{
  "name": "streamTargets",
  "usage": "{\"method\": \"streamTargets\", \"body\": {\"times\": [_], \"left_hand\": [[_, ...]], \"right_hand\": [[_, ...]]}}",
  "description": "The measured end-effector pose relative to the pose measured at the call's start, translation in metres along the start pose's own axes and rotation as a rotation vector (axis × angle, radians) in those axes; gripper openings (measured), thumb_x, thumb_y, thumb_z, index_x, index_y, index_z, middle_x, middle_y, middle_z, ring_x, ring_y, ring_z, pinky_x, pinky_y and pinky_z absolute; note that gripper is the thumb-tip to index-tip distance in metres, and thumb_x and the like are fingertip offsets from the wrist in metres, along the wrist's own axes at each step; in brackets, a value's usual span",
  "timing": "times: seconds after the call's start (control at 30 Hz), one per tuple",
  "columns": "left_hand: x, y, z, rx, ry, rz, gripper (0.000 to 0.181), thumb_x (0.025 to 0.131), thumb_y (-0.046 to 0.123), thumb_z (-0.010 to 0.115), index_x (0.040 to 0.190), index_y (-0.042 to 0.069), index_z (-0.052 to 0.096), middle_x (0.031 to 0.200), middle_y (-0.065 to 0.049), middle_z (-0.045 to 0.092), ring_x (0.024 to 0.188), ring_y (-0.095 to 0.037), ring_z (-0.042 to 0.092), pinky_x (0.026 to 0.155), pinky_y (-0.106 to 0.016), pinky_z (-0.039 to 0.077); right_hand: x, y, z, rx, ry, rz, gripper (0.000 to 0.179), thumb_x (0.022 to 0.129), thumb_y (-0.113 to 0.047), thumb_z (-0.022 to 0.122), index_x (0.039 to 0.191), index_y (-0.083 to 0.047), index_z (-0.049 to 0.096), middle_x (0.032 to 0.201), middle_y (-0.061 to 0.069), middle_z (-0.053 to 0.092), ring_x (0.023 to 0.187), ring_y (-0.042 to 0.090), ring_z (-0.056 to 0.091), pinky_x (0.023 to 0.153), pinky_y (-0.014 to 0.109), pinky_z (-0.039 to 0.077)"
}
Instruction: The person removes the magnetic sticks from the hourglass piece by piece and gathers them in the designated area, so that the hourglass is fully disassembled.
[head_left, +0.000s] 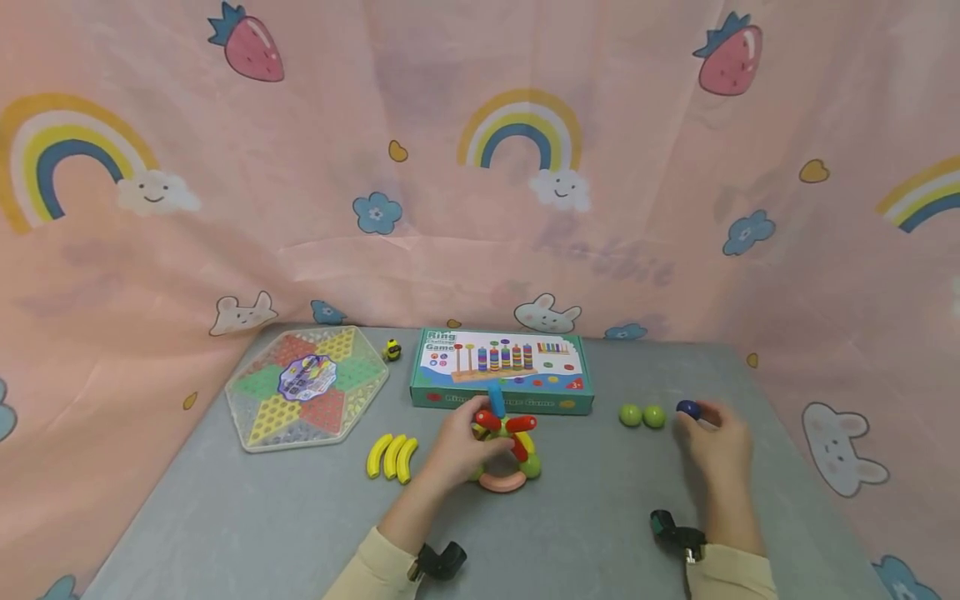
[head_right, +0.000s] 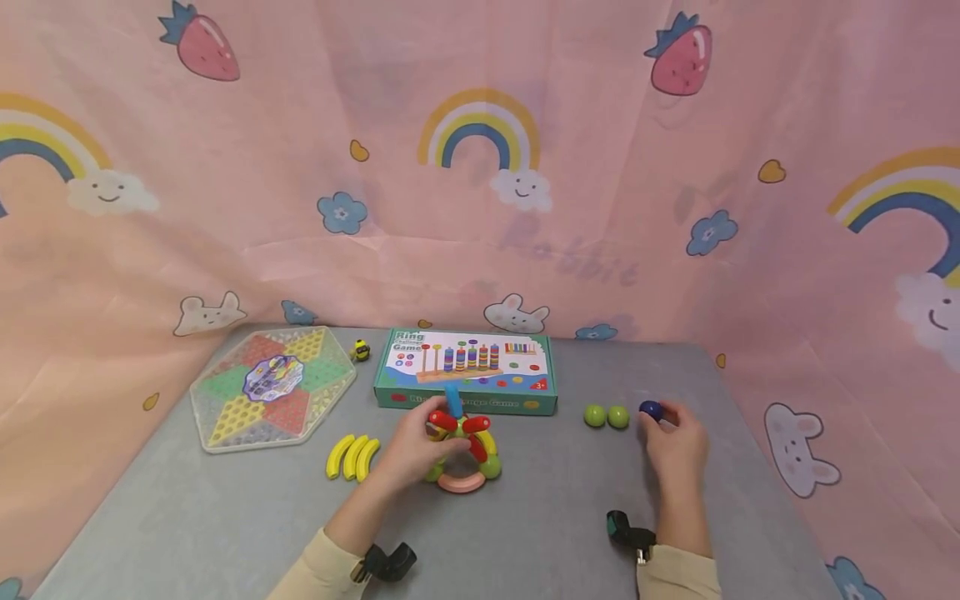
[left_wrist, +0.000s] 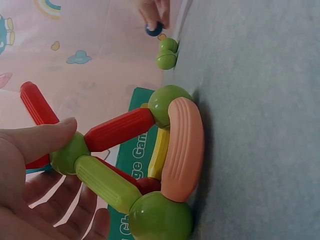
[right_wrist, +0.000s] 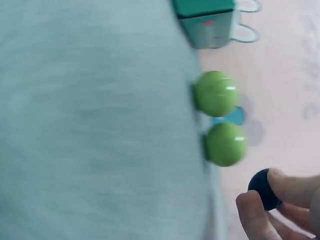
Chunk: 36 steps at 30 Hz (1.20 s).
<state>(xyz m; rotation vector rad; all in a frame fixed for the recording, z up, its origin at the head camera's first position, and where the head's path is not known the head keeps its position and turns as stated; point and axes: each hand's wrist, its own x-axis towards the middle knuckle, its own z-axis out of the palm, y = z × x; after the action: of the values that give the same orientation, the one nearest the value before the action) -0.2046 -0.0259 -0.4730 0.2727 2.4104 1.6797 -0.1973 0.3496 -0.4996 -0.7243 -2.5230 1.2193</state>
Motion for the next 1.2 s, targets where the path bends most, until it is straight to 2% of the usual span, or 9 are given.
{"method": "streamTargets", "body": {"times": [0.27,0.43,0.57,0.7,0.8,0.87,1.03,1.1,1.2], "left_hand": [[-0.001,0.001,-0.002,0.015,-0.011,0.022,0.051,0.086,0.026,0.081,0.132,0.017,0.061,0.122,-0.002,0.065,0.111,-0.023,0.058,0.093,-0.042,0.056],[0.000,0.000,-0.003,0.028,-0.023,0.028,0.057,0.086,0.027,0.082,0.136,0.017,0.058,0.125,-0.003,0.063,0.111,-0.023,0.058,0.092,-0.041,0.057],[-0.001,-0.002,-0.004,0.058,-0.035,0.039,0.059,0.083,0.030,0.084,0.134,0.016,0.058,0.124,-0.003,0.062,0.109,-0.024,0.058,0.092,-0.042,0.056],[0.000,-0.002,-0.006,0.070,-0.035,0.027,0.054,0.082,0.030,0.085,0.127,0.013,0.061,0.114,-0.003,0.063,0.098,-0.022,0.059,0.081,-0.036,0.056],[0.000,-0.001,-0.008,0.069,-0.040,0.030,0.049,0.082,0.027,0.086,0.122,0.012,0.063,0.108,-0.003,0.064,0.089,-0.020,0.060,0.073,-0.030,0.055],[0.000,-0.001,-0.009,0.063,-0.042,0.038,0.045,0.081,0.027,0.086,0.117,0.013,0.064,0.105,-0.002,0.065,0.085,-0.018,0.061,0.071,-0.029,0.054],[0.000,-0.001,-0.009,0.078,-0.024,0.057,0.041,0.079,0.029,0.088,0.110,0.016,0.064,0.105,0.000,0.065,0.087,-0.016,0.062,0.075,-0.029,0.056],[0.000,-0.001,-0.008,0.097,-0.021,0.072,0.041,0.078,0.030,0.088,0.107,0.016,0.063,0.104,0.000,0.065,0.089,-0.016,0.063,0.076,-0.029,0.057],[-0.001,-0.001,-0.007,0.115,-0.029,0.078,0.043,0.077,0.033,0.089,0.106,0.016,0.062,0.105,0.001,0.066,0.092,-0.016,0.063,0.079,-0.030,0.058]], "right_hand": [[0.005,0.018,0.015,-0.093,-0.004,-0.028,0.048,0.100,-0.018,0.062,0.144,-0.001,0.052,0.137,0.030,0.057,0.119,0.046,0.058,0.096,0.058,0.047],[0.007,0.013,0.008,-0.130,-0.061,-0.039,0.058,0.103,-0.023,0.056,0.154,-0.002,0.037,0.148,0.033,0.044,0.128,0.051,0.049,0.104,0.062,0.040],[-0.001,-0.011,-0.008,-0.164,-0.111,-0.125,0.063,0.105,-0.027,0.053,0.157,-0.003,0.029,0.151,0.033,0.039,0.127,0.052,0.050,0.096,0.062,0.046],[-0.031,-0.062,-0.013,-0.100,-0.122,-0.329,0.051,0.102,-0.024,0.061,0.148,-0.006,0.047,0.140,0.023,0.058,0.115,0.042,0.062,0.080,0.037,0.055],[-0.059,-0.099,0.004,-0.002,-0.220,-0.477,0.042,0.096,-0.020,0.071,0.135,-0.009,0.061,0.125,0.015,0.069,0.106,0.031,0.067,0.079,0.024,0.052],[-0.073,-0.114,0.019,0.072,-0.366,-0.533,0.041,0.093,-0.016,0.074,0.131,-0.010,0.063,0.123,0.012,0.069,0.104,0.027,0.067,0.083,0.025,0.053],[-0.091,-0.129,0.050,0.182,-0.688,-0.571,0.042,0.088,-0.014,0.078,0.128,-0.009,0.066,0.121,0.011,0.069,0.104,0.027,0.066,0.084,0.032,0.056],[-0.095,-0.129,0.058,0.203,-0.739,-0.554,0.039,0.089,-0.017,0.078,0.126,-0.009,0.067,0.118,0.010,0.070,0.102,0.027,0.066,0.082,0.029,0.056],[-0.098,-0.129,0.066,0.227,-0.744,-0.525,0.033,0.091,-0.024,0.077,0.120,-0.011,0.070,0.113,0.008,0.070,0.098,0.025,0.067,0.081,0.025,0.057]]}}
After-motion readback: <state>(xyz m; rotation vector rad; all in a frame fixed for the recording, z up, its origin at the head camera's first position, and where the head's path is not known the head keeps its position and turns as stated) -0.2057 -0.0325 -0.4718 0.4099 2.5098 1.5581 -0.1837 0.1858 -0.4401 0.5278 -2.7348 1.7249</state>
